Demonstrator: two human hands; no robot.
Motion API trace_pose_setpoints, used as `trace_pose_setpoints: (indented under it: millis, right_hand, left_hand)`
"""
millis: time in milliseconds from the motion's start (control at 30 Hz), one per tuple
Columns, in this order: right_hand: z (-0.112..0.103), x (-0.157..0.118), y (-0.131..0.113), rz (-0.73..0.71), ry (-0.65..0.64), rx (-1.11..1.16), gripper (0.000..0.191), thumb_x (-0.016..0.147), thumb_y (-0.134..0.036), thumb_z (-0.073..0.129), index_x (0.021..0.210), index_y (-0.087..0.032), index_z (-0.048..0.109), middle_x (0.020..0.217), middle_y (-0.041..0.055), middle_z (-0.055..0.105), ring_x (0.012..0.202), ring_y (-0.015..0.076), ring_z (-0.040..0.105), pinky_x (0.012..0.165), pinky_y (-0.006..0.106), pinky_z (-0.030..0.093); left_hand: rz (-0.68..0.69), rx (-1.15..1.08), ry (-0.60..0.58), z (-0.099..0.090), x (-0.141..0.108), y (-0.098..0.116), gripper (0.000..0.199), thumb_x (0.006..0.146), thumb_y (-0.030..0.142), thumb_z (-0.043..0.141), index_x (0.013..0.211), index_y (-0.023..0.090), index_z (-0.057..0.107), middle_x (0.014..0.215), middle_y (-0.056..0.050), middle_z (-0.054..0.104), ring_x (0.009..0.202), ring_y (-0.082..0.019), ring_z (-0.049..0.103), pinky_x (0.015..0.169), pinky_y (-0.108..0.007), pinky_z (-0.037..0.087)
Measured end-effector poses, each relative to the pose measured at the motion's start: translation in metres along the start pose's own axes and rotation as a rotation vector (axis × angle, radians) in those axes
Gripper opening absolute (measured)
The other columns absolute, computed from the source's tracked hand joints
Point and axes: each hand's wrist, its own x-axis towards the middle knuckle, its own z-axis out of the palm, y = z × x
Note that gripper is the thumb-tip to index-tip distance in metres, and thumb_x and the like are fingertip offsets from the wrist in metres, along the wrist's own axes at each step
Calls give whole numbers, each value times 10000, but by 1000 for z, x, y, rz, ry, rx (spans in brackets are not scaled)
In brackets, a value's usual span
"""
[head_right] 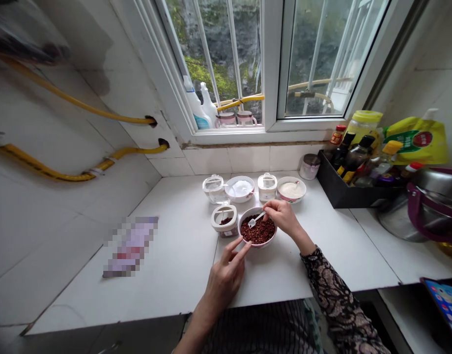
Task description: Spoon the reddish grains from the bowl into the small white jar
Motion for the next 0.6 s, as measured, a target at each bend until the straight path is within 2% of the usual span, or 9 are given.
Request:
trace_pose_setpoints:
  millis: [100, 200, 300, 467, 600]
  right_hand:
    - [-3, 2, -1, 81, -29, 72, 187, 702, -364, 620, 701, -185, 675, 507, -5, 679, 366, 98, 411, 379, 224, 287]
    - [-4, 3, -1, 152, -38, 115, 208, 662, -382, 630, 694, -180, 668, 503, -3, 678, 336, 78, 337, 356, 224, 225]
    - [-3, 4, 1, 180, -48, 126, 217, 653, -385, 638, 698, -175, 669, 513, 4, 686, 340, 76, 332, 361, 225, 215]
    - [-2, 5, 3, 141, -21, 105, 240, 662, -397, 659, 721, -166, 694, 546, 21, 705, 402, 90, 399, 394, 216, 243]
    - [-4, 5, 2, 178, -15, 144, 263, 647, -404, 678, 733, -156, 696, 560, 32, 712, 369, 67, 333, 381, 220, 215]
  left_hand:
    - [1, 0, 2, 0, 0, 0, 584, 913, -17, 407, 1439, 223, 486, 1348, -151, 557, 857, -118, 681, 789, -239, 600]
    - [-3, 2, -6, 0, -1, 0, 587, 914, -9, 407, 1446, 227, 483, 1354, -148, 557, 869, -123, 682, 791, -241, 600]
    - [-3, 2, -11, 0, -1, 0, 588, 914, -4, 406, 1451, 223, 478, 1358, -151, 556, 876, -127, 683, 791, -243, 601]
    - [-5, -5, -7, 0, -1, 0, 580, 916, -7, 412, 1444, 222, 483, 1355, -150, 557, 878, -124, 687, 786, -238, 601]
    - [-3, -10, 0, 0, -1, 0, 577, 922, -6, 409, 1443, 229, 481, 1355, -151, 557, 874, -123, 683, 792, -247, 601]
